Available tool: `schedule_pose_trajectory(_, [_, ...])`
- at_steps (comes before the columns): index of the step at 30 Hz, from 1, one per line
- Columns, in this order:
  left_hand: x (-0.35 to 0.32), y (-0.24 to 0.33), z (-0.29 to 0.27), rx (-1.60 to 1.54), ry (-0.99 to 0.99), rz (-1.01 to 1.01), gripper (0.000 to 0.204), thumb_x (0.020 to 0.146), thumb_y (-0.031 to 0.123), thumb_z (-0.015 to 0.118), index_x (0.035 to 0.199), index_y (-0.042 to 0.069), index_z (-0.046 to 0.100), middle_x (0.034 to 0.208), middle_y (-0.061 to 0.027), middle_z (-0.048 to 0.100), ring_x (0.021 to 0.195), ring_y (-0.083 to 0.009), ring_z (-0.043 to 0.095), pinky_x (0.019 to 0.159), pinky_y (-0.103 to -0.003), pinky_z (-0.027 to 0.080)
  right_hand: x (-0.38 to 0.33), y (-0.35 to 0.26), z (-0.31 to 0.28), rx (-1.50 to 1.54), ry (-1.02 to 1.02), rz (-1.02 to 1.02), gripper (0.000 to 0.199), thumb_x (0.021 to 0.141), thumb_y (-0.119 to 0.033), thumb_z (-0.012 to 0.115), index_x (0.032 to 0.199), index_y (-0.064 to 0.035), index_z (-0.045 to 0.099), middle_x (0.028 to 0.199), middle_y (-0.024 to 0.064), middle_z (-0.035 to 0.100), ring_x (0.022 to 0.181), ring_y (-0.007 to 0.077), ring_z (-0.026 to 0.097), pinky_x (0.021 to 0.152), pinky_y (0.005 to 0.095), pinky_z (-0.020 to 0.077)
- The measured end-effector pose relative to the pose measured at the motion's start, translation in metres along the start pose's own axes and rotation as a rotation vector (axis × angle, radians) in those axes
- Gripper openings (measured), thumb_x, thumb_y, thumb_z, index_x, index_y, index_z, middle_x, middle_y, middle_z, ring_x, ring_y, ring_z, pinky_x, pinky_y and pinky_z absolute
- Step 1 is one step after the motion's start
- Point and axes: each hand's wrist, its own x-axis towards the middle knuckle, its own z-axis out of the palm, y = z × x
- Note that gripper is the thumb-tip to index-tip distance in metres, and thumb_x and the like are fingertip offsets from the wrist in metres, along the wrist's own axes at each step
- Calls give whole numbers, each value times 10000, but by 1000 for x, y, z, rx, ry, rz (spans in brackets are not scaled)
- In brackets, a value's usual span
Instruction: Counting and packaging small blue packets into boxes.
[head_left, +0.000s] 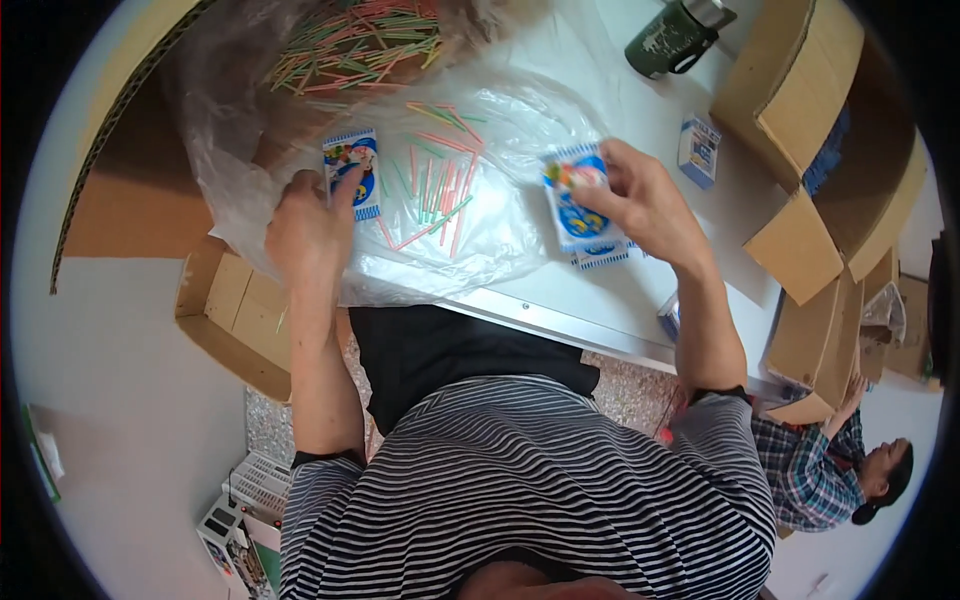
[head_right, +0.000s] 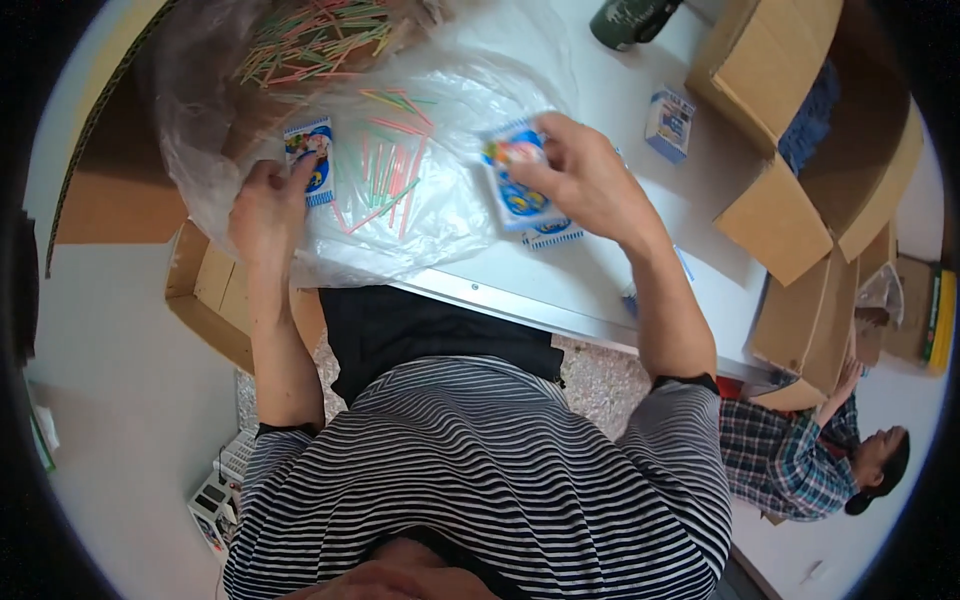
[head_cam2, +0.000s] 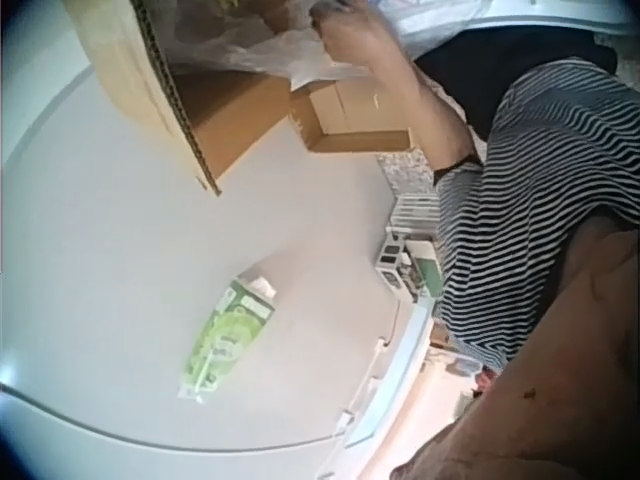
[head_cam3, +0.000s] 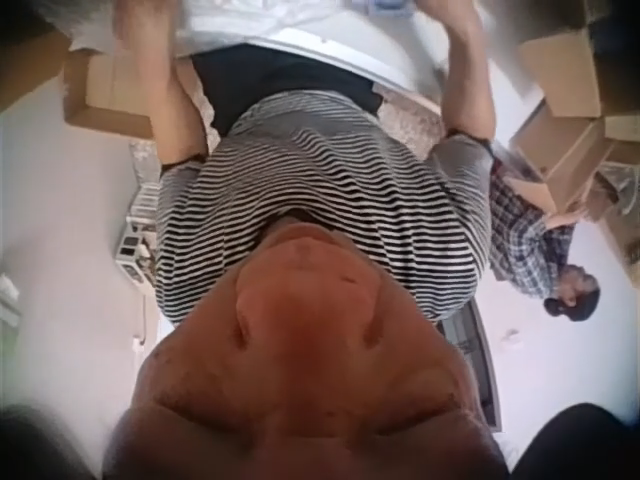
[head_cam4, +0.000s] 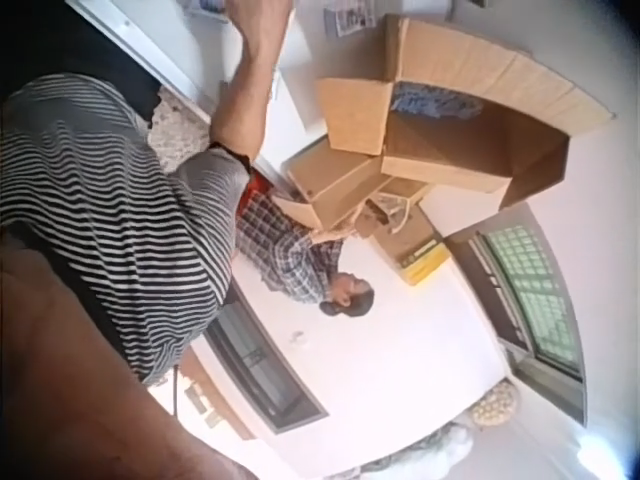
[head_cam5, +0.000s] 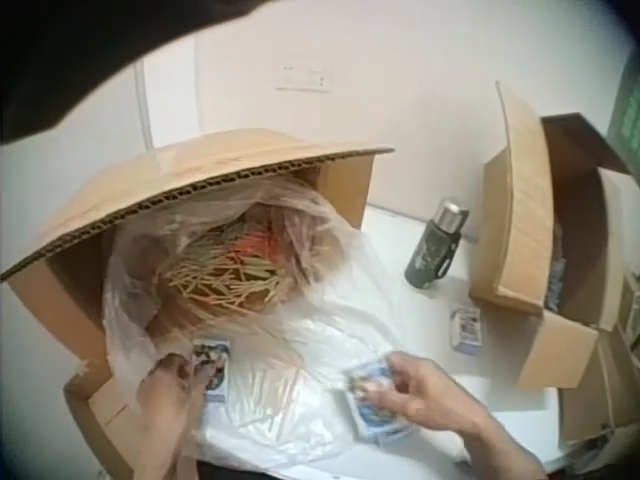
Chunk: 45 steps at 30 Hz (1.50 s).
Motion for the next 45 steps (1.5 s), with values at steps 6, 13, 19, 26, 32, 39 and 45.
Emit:
schedule_pose_trajectory(6, [8,3,4,-5,-238,-74,528,764,507,779,968,36,657,938,-162,708,879,-376,685,756,-486,514,-24,19,15,-684,219,96,466,856,-217,754,1242,-49,554,787,139,650,686,299,621,666,421,493])
schedule_pose_trajectory(13, [6,-18,17,-150,-106,-77,498,699,421,855,989,44,709,803,-103,710,742,-282,683,683,-396,512,28,-18,25,-596,307,-291,288,913,-206,695,1084,20,642,914,176,672,765,304,663,720,384,534])
schedule_pose_trajectory(19, [8,-21,13,-312,-170,-145,396,712,366,844,920,61,701,819,-96,715,798,-310,697,714,-424,520,197,-40,55,-709,224,-723,248,978,-246,594,1104,-45,667,976,210,696,816,391,680,738,435,538])
schedule_pose_trajectory(26, [11,-28,15,-315,-142,-120,362,728,350,834,898,59,703,824,-105,720,780,-315,698,695,-435,521,301,-32,56,-876,246,-440,612,946,-508,592,1428,-139,510,1485,138,486,1342,302,470,1132,441,350])
schedule_pose_trajectory(32, [13,-25,11,-320,-204,-127,334,739,337,823,869,59,691,838,-120,718,783,-332,697,688,-444,518,324,-65,67,-993,-95,-210,443,972,-466,525,1305,-193,629,1375,126,607,1259,309,576,1078,459,419])
schedule_pose_trajectory(39, [5,-46,7,-292,-186,-188,323,744,333,820,838,64,666,833,-122,708,784,-340,695,683,-453,519,331,-17,89,-298,-22,-270,435,991,-365,573,1331,-96,614,1342,121,626,1235,211,570,1104,378,389])
schedule_pose_trajectory(45, [9,-40,11,-306,-205,-158,336,745,333,820,869,56,676,873,-129,710,827,-343,696,710,-457,522,379,-34,94,-1084,-286,-157,422,1017,-214,479,1421,-100,527,1427,140,561,1310,238,518,1110,378,371])
